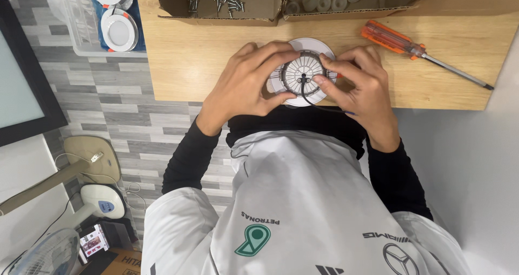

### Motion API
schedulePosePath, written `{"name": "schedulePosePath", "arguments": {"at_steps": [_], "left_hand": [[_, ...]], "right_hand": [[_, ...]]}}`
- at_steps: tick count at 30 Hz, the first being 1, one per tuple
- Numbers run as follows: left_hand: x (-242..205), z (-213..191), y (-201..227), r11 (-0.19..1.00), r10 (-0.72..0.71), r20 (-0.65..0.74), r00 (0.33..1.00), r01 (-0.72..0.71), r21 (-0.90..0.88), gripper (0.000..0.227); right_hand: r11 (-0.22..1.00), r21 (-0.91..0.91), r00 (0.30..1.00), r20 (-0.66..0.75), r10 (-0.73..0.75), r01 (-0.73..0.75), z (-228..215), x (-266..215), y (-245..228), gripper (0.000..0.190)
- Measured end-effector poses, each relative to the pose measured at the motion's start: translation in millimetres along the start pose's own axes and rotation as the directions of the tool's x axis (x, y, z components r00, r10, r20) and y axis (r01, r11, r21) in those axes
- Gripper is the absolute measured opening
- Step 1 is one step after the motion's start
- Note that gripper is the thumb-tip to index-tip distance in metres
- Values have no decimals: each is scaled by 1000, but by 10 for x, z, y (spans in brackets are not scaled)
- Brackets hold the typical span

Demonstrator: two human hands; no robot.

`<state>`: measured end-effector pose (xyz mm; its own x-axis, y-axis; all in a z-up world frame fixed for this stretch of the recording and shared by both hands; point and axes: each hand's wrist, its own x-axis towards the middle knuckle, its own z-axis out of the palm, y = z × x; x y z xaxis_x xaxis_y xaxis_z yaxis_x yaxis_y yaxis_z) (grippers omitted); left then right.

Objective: The person assembles multiple recessed LED light fixtures at a wooden workbench. They repeatedly pick up a white circular housing, insert a diffuser, place an LED module with wires into the housing, and then place the completed unit into a plastic bin. The process is repeated for several units.

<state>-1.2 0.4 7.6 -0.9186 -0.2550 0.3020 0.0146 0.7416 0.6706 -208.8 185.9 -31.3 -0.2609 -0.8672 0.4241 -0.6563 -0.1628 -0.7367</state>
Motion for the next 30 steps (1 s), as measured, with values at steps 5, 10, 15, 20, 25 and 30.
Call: {"name": "schedulePosePath", "arguments": {"at_steps": [5,10,15,20,25,30], "left_hand": [[-7,-10,61,989,21,10,1000,-23,144,61],[33,11,111,951,33,200,979,-92,297,64],[180,194,133,956,116,248,962,-176,236,64],[182,406,-44,928,150,267,952,-229,295,68],[100,534,-183,918,227,169,959,-269,292,66],[113,487,-121,951,183,153,971,-215,222,63]], "right_hand": [[1000,-10,1000,10,-25,25,-16,11,11,25],[993,-115,996,85,25,-15,-25,-8,-35,26],[994,-91,992,100,76,-67,-47,-6,-51,22],[993,-48,991,73,110,-107,-75,16,-64,27],[993,84,996,-9,86,-85,-63,31,-11,38],[997,35,997,4,73,-73,-44,7,-26,29]]}}
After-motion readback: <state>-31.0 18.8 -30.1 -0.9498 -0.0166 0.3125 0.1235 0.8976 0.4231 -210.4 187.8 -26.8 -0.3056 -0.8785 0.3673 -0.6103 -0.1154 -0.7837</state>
